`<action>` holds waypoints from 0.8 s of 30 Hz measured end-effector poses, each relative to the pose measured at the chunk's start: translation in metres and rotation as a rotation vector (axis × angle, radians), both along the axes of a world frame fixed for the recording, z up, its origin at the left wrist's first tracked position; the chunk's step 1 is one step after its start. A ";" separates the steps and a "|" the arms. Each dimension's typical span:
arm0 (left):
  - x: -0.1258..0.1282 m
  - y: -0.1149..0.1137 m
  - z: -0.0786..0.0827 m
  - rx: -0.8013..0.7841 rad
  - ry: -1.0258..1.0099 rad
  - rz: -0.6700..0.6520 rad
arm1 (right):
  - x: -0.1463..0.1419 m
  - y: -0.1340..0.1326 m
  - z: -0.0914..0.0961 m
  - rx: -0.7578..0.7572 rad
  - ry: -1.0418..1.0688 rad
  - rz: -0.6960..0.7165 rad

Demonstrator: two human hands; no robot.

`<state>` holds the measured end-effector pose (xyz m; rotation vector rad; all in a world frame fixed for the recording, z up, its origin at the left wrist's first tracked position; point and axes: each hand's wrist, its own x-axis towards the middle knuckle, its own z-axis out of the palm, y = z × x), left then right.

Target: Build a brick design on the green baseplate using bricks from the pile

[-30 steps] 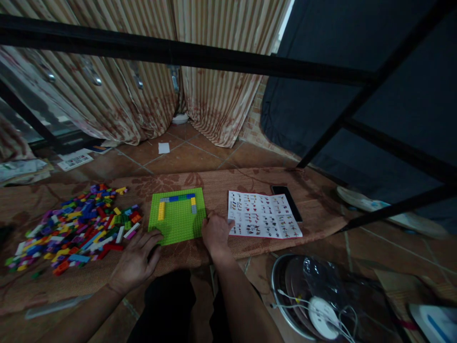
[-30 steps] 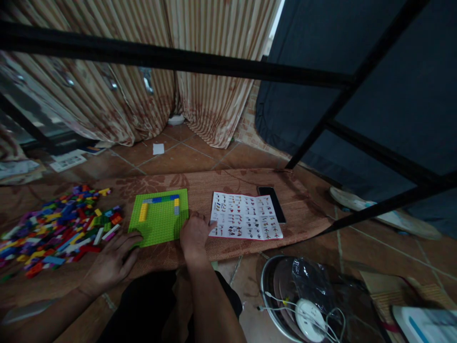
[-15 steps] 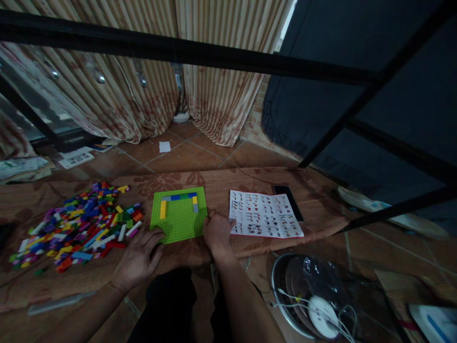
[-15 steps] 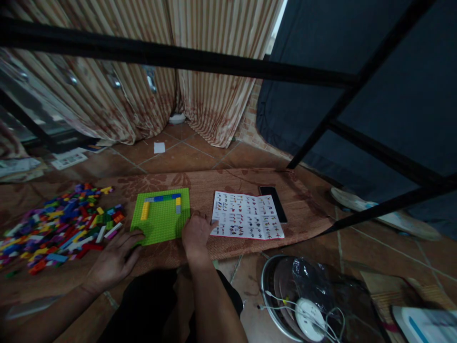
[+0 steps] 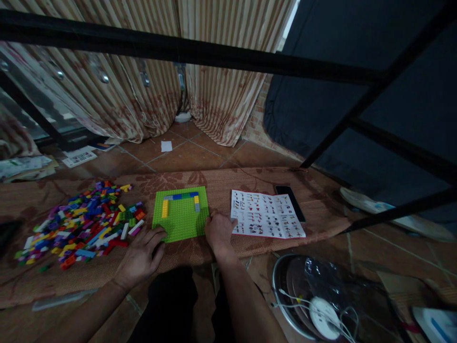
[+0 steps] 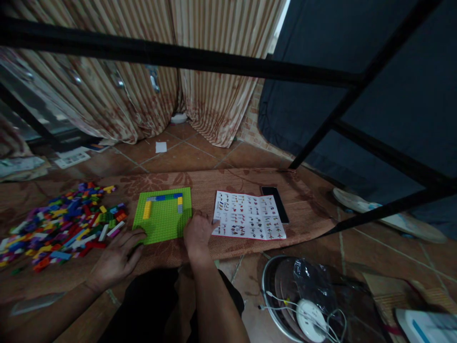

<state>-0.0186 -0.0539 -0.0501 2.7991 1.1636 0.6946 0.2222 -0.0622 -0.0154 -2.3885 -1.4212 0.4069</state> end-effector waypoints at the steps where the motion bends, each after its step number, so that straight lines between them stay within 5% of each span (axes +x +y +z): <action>1: 0.000 0.000 0.000 -0.001 -0.006 0.001 | 0.000 0.000 0.001 -0.003 -0.004 0.002; 13: 0.004 -0.014 0.007 -0.133 -0.044 0.087 | 0.001 -0.004 0.001 -0.074 -0.125 0.078; 24: -0.001 -0.019 0.000 -0.097 -0.140 0.098 | -0.014 -0.004 -0.014 0.334 -0.211 0.269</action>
